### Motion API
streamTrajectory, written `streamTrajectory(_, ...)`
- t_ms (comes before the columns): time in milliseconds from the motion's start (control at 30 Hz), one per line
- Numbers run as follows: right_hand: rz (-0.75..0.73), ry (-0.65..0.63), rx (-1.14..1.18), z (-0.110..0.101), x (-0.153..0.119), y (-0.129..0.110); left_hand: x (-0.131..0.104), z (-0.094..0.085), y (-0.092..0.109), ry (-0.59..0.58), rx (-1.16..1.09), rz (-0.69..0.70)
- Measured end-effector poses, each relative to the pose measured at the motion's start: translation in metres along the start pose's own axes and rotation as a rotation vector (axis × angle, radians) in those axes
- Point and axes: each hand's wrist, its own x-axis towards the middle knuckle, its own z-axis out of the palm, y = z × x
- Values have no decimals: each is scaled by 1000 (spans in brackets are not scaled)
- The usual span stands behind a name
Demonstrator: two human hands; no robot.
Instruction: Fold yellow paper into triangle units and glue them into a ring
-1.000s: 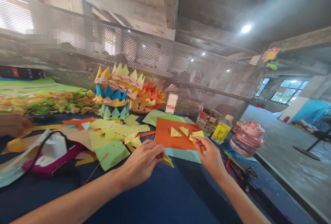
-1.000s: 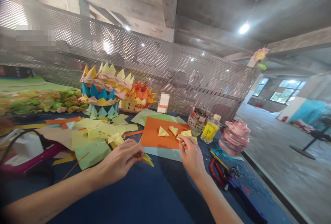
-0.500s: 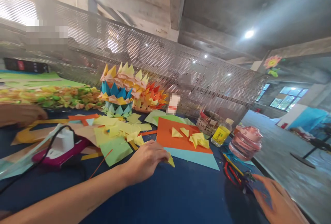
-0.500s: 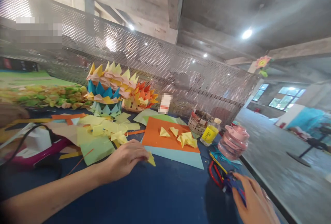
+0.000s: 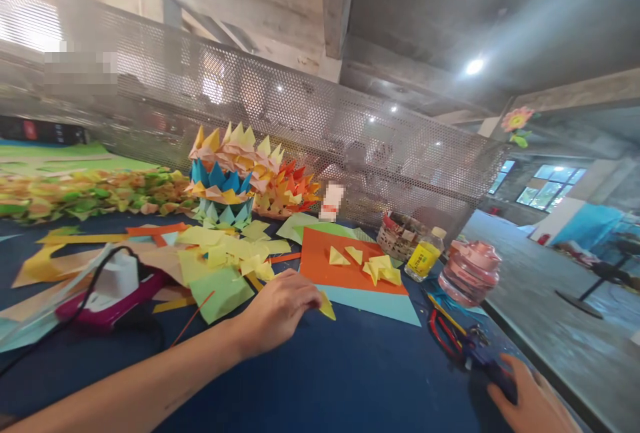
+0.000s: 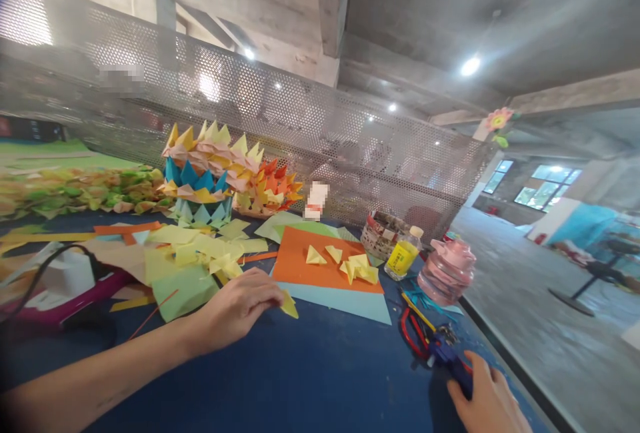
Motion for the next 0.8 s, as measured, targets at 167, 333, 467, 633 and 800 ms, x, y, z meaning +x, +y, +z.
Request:
streamTrajectory(167,72,-157,36,-10,4,-9,1,-1,1,-4,13,-10)
streamTrajectory(333,116,51,23,-40,4,-40,1,-1,1,21,31,0)
streamTrajectory(467,-82,126,413,-60,12,-80,1,-1,-1,38,62,20)
streamTrajectory(633,-314,-145,652,-66,24,-148,2,-4,-6,35,128,29)
streamTrajectory(800,-497,-387,909,-58,35,-216,1,-5,-16,45,195,3)
